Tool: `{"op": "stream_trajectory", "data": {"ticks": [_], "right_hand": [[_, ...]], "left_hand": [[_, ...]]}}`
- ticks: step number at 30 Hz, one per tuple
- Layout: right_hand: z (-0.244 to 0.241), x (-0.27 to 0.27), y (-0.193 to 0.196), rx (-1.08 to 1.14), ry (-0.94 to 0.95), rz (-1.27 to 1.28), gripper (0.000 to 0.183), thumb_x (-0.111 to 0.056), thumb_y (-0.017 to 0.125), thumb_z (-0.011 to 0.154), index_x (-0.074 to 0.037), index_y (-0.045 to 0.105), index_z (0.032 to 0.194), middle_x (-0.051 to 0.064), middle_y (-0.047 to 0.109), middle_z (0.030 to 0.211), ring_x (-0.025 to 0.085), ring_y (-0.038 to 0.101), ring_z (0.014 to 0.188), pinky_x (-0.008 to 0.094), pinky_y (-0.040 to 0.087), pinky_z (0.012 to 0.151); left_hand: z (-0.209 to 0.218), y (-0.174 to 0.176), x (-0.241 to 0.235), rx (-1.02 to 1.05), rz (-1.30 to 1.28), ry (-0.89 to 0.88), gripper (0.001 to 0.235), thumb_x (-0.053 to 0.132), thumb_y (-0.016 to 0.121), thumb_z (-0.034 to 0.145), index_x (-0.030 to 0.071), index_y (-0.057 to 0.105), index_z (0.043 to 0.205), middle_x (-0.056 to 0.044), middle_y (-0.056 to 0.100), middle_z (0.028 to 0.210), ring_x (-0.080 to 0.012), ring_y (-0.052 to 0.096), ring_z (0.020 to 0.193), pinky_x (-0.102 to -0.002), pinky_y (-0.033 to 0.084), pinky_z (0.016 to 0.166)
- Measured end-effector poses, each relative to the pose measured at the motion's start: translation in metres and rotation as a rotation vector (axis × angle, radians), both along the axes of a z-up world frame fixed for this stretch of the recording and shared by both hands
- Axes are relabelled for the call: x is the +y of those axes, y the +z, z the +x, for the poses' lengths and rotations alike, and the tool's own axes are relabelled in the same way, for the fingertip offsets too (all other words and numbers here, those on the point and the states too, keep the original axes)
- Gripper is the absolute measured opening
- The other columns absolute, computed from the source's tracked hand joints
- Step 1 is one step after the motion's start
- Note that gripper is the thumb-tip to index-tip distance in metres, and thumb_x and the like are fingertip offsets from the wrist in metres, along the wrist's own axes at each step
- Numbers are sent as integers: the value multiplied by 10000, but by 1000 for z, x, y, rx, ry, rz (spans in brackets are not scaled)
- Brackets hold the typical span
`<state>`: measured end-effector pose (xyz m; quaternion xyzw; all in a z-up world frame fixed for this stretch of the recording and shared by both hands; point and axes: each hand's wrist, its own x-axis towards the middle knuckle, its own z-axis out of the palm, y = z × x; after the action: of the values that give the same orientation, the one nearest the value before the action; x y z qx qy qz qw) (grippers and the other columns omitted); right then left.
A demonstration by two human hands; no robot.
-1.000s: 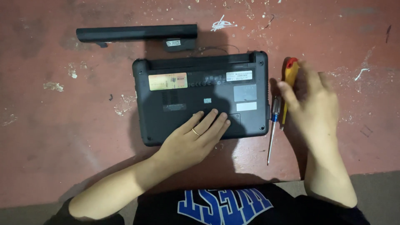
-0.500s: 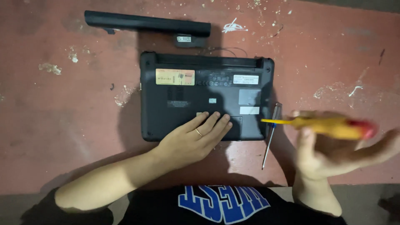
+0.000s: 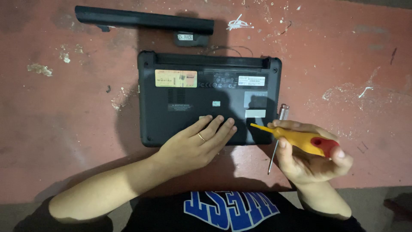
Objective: Repairing a laptop by removing and replacing internal components like RAM and the battery using a screwdriver.
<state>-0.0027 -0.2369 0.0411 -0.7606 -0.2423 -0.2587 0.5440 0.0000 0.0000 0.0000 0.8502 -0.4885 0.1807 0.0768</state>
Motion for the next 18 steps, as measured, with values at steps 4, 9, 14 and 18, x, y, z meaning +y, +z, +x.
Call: {"op": "stream_trajectory", "data": {"ticks": [4,9,14,18], "right_hand": [[0,2,0,-6,2,-27,752,100,536,818,-357,249,1342,331,490,846,458,613,739,586,606,718],[2,4,3,-19,13,-13,690,98,572,815,-304,284,1296,309,509,842,435,623,730,550,616,700],[4,11,12,-92,6,-142,594,70,568,851,-205,245,1267,329,490,839,452,624,689,546,625,653],[2,10,8,-64,7,-87,631,92,576,847,-240,280,1294,322,514,831,426,625,708,527,625,675]], "left_hand": [[0,2,1,-1,-19,7,359,195,537,1036,51,563,1364,-130,529,1391,-253,541,1247,-377,493,1048],[0,-1,0,15,-53,7,362,199,550,1036,27,560,1355,-141,530,1380,-267,542,1231,-397,510,1028],[1,2,1,2,-53,3,373,219,563,1034,26,557,1353,-143,537,1371,-267,549,1220,-390,508,1032],[-1,-1,0,-6,-51,7,388,255,556,1032,36,566,1352,-144,522,1376,-269,539,1219,-390,504,1027]]}}
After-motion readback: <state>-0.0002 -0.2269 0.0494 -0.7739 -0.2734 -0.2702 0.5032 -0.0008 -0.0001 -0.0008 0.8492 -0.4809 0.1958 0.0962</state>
